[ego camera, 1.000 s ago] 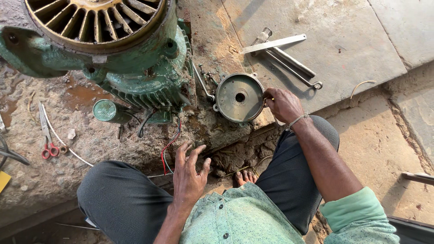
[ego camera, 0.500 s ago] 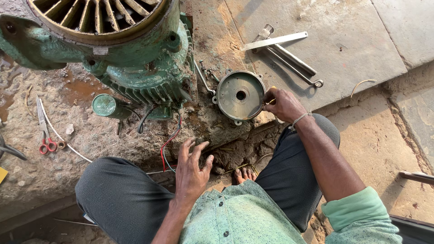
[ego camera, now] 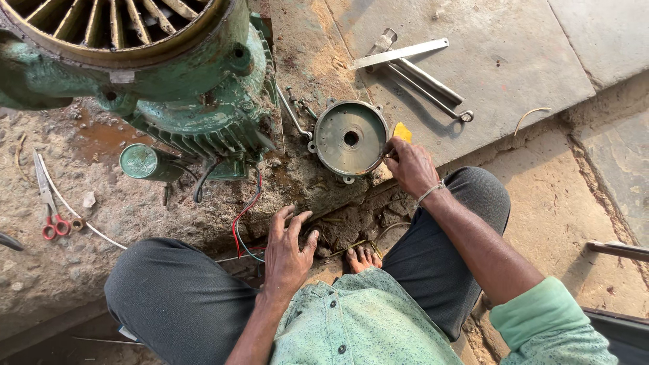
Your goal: The person removes the top cover of a green electric motor, exposing the fan and internal components. They then use a pair of scissors to adjust or clean parts inside the motor housing.
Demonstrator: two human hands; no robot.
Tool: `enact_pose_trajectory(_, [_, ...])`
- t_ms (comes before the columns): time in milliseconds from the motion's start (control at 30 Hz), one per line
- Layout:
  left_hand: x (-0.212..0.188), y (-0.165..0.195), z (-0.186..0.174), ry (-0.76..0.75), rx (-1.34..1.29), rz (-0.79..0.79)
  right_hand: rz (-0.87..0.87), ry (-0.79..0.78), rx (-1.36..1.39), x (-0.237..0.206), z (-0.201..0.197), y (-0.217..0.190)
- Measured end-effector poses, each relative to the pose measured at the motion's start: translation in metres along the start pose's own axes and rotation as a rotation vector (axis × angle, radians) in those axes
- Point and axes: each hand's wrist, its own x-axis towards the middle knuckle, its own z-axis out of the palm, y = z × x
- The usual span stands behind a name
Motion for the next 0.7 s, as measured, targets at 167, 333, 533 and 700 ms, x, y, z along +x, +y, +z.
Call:
enact_pose_trajectory(167, [0.001, -0.001, -0.001, -0.052, -0.057, -0.089, -0.009, 0.049, -0.044, -0.003, 0.005, 0.0])
enact_pose_trajectory(333, [0.0, -0.007, -0.004, 0.01, -0.026, -0.032, 0.078, 0.136, -0.035, -0.021, 0.013, -0.012])
enact_pose_trajectory(533, [-0.001, -0.011, 0.004, 0.014, -0.003, -0.003, 0.253, -0.135, 0.335, -0.052, 0.038, -0.043])
enact_pose_trajectory(700, [-0.002, -0.015, 0.003, -0.021, 0.001, -0.061, -0.025, -0.32, 0.548, -0.073, 0.058, -0.058])
